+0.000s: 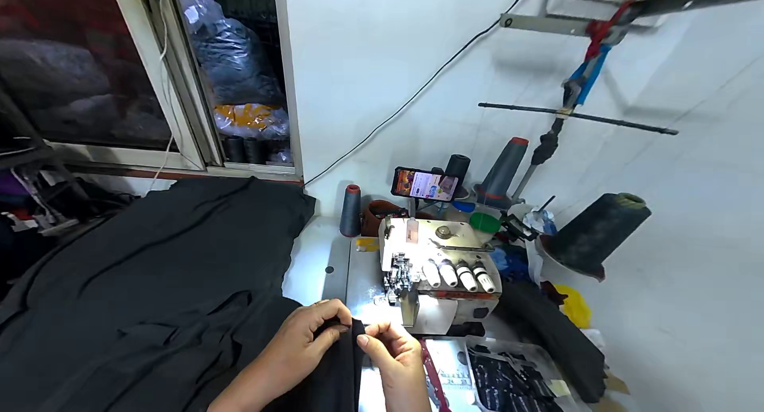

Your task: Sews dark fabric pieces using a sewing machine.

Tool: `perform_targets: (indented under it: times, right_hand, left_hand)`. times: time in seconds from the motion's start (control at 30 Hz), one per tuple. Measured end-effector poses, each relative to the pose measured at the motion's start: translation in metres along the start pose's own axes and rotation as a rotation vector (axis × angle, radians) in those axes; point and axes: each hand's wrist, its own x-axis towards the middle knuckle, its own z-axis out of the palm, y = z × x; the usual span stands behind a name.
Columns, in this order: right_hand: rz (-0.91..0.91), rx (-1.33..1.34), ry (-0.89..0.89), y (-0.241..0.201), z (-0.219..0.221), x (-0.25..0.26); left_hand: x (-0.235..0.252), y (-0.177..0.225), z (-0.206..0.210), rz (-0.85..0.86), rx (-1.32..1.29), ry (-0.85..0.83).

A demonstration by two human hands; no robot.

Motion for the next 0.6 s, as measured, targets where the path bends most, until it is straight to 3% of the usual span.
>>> perform_targets:
  times: [0.1, 0.2, 0.37, 0.6]
  right_hand:
    - [-0.126, -0.092, -0.019, 0.002, 0.003, -0.004]
    - [-0.188, -0.188, -0.082, 0.014, 0.006, -0.012]
    - [-0.292, -0.424, 0.0, 0.028, 0.017, -0.022]
    - [-0.155, -0.513, -0.019, 0.049, 0.0, -0.053]
  left_hand:
    - [0.002, 0.004, 0.006, 0.029, 0.022, -0.009]
    - [0.0, -0.001, 0.014, 0.043, -0.042, 0.11]
    - [0.0, 0.003, 0.014, 0.085, -0.061, 0.214]
    - [-0.002, -0.001, 0.0, 0.052, -0.003, 0.283]
